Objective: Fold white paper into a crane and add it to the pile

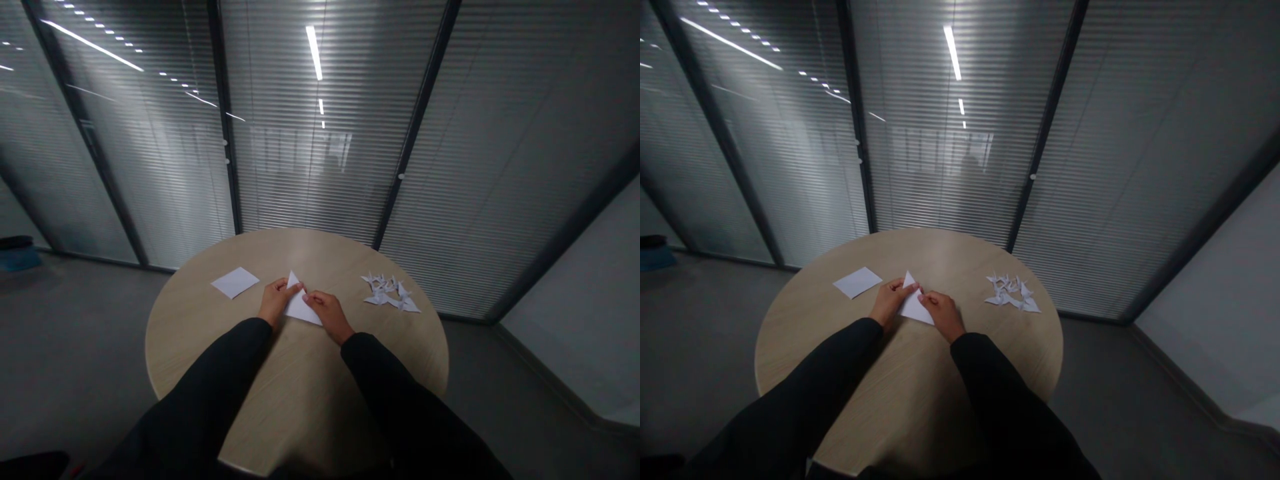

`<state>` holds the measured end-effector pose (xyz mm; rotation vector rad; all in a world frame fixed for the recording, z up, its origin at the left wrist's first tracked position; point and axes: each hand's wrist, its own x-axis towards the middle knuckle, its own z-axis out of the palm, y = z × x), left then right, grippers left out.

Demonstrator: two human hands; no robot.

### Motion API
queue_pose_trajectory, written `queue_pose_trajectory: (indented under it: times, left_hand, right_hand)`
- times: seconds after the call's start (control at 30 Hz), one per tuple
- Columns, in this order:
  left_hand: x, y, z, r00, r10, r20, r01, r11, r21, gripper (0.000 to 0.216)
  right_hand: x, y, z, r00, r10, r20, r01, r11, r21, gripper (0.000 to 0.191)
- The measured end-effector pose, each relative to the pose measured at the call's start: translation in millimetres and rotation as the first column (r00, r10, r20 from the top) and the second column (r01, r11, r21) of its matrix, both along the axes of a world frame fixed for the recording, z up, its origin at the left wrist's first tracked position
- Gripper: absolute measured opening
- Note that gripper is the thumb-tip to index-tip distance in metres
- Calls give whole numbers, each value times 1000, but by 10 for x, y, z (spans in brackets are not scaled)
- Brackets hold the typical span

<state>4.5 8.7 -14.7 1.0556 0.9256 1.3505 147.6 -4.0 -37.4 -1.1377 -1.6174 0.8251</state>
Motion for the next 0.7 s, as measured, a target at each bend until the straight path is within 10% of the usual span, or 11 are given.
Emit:
queue_pose_trajectory:
  times: [0.7]
  left_hand:
    - [-303, 226, 70, 955, 190, 230, -175, 981, -83, 20]
  right_hand:
    - [48, -18, 31, 984, 152, -88, -160, 983, -91, 36]
